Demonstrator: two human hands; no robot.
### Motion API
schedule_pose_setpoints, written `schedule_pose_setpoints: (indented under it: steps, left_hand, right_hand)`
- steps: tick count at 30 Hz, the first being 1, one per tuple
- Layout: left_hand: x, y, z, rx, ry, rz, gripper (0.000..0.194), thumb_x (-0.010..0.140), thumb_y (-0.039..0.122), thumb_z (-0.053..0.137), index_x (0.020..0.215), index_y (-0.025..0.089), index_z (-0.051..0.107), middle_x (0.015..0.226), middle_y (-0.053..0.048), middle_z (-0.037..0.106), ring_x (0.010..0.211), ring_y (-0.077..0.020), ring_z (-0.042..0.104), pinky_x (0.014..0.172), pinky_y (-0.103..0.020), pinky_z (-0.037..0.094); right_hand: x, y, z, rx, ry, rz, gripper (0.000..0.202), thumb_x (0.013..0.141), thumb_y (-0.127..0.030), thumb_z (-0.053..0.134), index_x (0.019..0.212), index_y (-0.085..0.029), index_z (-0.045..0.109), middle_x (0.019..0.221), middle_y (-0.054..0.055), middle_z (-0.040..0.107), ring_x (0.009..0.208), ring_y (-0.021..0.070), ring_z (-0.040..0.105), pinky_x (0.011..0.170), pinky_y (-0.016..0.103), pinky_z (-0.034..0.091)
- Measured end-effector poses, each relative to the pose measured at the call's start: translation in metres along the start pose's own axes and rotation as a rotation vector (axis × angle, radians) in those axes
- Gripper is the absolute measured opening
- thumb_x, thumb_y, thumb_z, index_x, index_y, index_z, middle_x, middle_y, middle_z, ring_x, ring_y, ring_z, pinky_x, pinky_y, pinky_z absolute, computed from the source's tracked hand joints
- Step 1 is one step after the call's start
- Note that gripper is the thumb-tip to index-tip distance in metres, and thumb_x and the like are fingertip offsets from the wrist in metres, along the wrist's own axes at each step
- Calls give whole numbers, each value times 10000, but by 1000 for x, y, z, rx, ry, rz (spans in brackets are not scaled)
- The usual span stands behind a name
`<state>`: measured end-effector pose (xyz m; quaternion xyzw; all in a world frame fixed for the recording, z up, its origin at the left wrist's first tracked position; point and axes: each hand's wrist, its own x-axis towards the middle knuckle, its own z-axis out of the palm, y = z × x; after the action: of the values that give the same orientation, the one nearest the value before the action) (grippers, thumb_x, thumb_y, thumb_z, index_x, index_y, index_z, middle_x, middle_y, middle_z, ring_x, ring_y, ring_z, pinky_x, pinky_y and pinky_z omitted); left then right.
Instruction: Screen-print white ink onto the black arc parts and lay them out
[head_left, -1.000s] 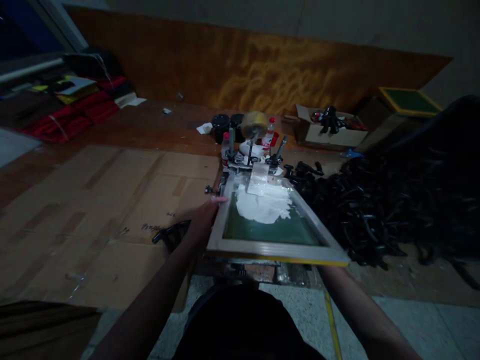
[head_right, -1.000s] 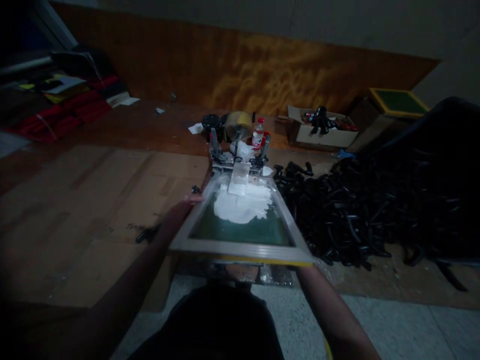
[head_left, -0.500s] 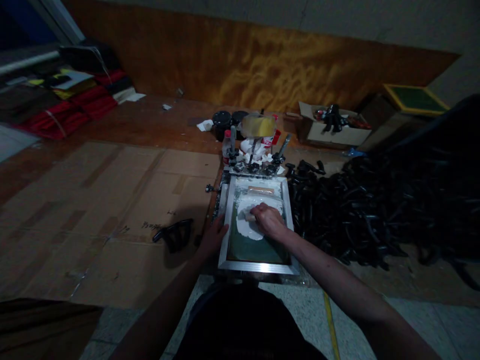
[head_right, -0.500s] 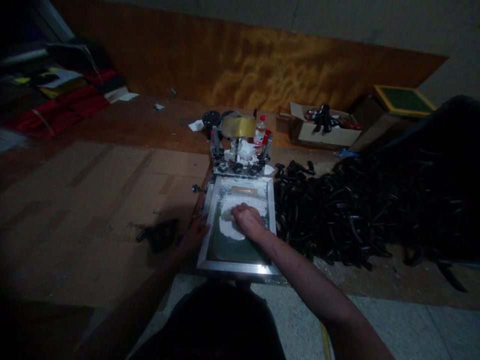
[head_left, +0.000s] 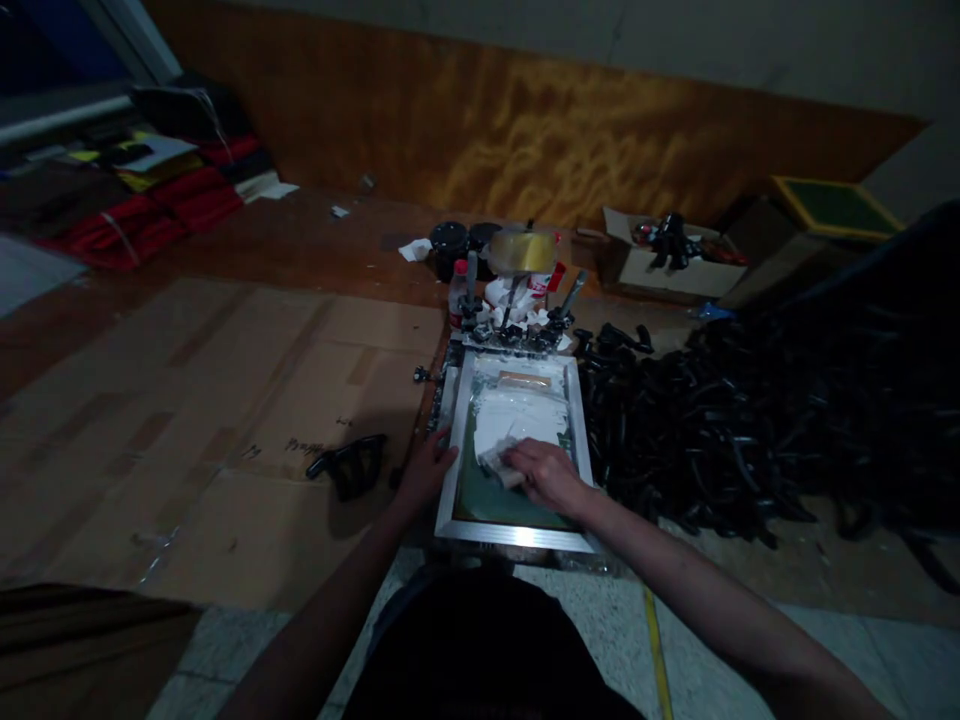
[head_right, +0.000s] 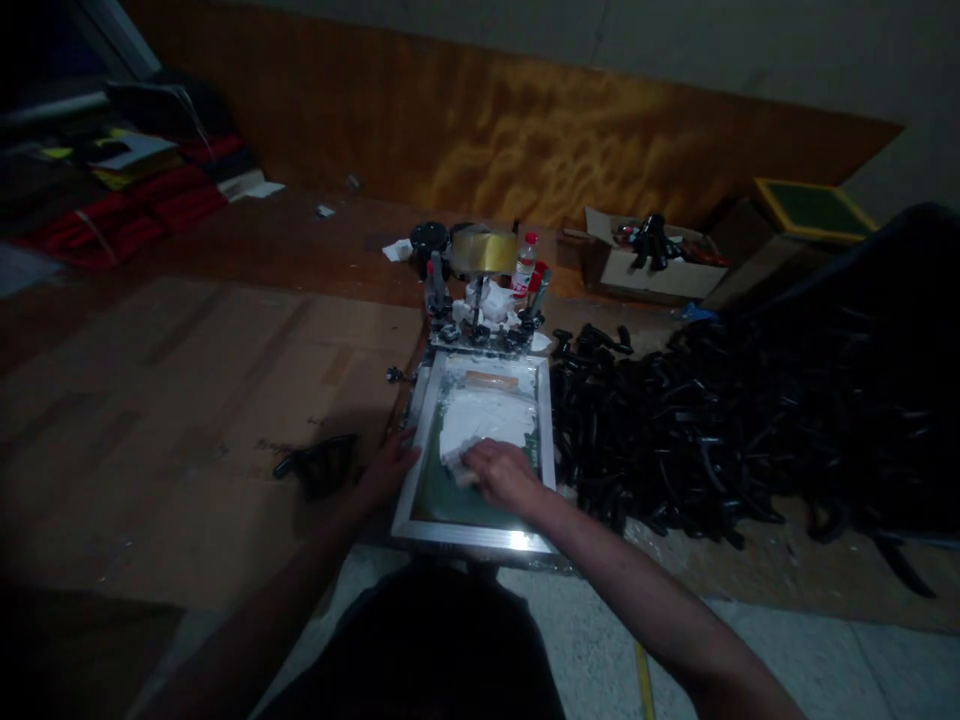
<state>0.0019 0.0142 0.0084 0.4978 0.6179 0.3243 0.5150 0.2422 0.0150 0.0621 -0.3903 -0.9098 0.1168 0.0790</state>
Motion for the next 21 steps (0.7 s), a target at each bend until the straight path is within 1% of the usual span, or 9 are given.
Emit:
schedule_pose_setpoints:
  steps: [2, 4, 7, 10, 12, 15, 17, 19, 21]
  left_hand:
    - [-1, 4, -3, -20, -29, -17, 649, 824, 438, 575, 1378, 113, 486, 931, -107, 719, 803, -230, 672, 722, -345, 526]
    - [-3, 13, -9, -55, -79, -48, 727, 805, 459, 600, 1425, 122, 427, 866, -82, 711, 748, -222, 663, 672, -335, 521]
    - [-9, 41, -19, -110, -93, -39, 700, 805, 469, 606, 1413, 162, 445, 892, -61, 706, 763, -205, 653, 652, -306, 515]
    - [-13, 79, -27, -116, -13, 19, 484, 864, 536, 503, 1182, 193, 626, 885, -39, 691, 729, -175, 626, 597, -264, 488]
    - [-11, 106, -30, -134, 69, 90, 474, 904, 574, 409, 1024, 196, 668, 854, -33, 681, 716, -161, 616, 581, -246, 474]
    - [0, 145, -31, -275, 148, 241, 439, 911, 553, 416, 1012, 197, 653, 921, -35, 688, 777, -149, 635, 621, -228, 484]
    - [6, 163, -29, -397, 129, 300, 399, 874, 510, 495, 1061, 185, 633, 943, -40, 690, 784, -150, 647, 620, -224, 489]
    - [7, 167, -23, -497, 132, 303, 400, 834, 475, 547, 1090, 175, 615, 924, -46, 691, 755, -150, 650, 584, -218, 483]
    - [2, 153, -9, -551, 147, 229, 400, 815, 471, 563, 1083, 177, 600, 902, -52, 694, 711, -146, 646, 542, -211, 471]
  right_hand:
    - [15, 3, -12, 26, 33, 102, 302, 893, -223, 537, 1172, -186, 646, 997, 90, 685, 949, 219, 596, 804, 307, 448]
    - [39, 12, -32, 19, 91, 237, 432, 921, -297, 549, 1348, -229, 550, 1097, 86, 681, 998, 227, 607, 809, 305, 460]
    - [61, 43, -68, -26, 202, 411, 585, 910, -427, 584, 1457, -281, 437, 1139, 85, 669, 978, 243, 625, 781, 318, 484]
    - [42, 91, -94, 38, 491, 530, 519, 921, -458, 536, 1386, -227, 525, 1116, 96, 676, 952, 235, 629, 825, 342, 493]
    - [15, 119, -96, 131, 658, 669, 442, 945, -442, 456, 1252, -168, 619, 1053, 106, 696, 937, 239, 632, 853, 371, 492]
    - [-17, 129, -68, 249, 556, 856, 402, 937, -465, 431, 1024, -175, 697, 912, 88, 715, 851, 242, 646, 796, 379, 511]
    - [-22, 109, -37, 291, 399, 799, 355, 908, -478, 505, 923, -188, 708, 890, 74, 717, 838, 224, 653, 789, 342, 511]
    - [-15, 78, -6, 244, 154, 651, 332, 896, -473, 556, 922, -176, 703, 987, 99, 706, 949, 226, 640, 870, 331, 480]
    - [-2, 46, 14, 120, 21, 576, 281, 882, -401, 609, 986, -152, 684, 1120, 137, 667, 1086, 251, 590, 956, 349, 429]
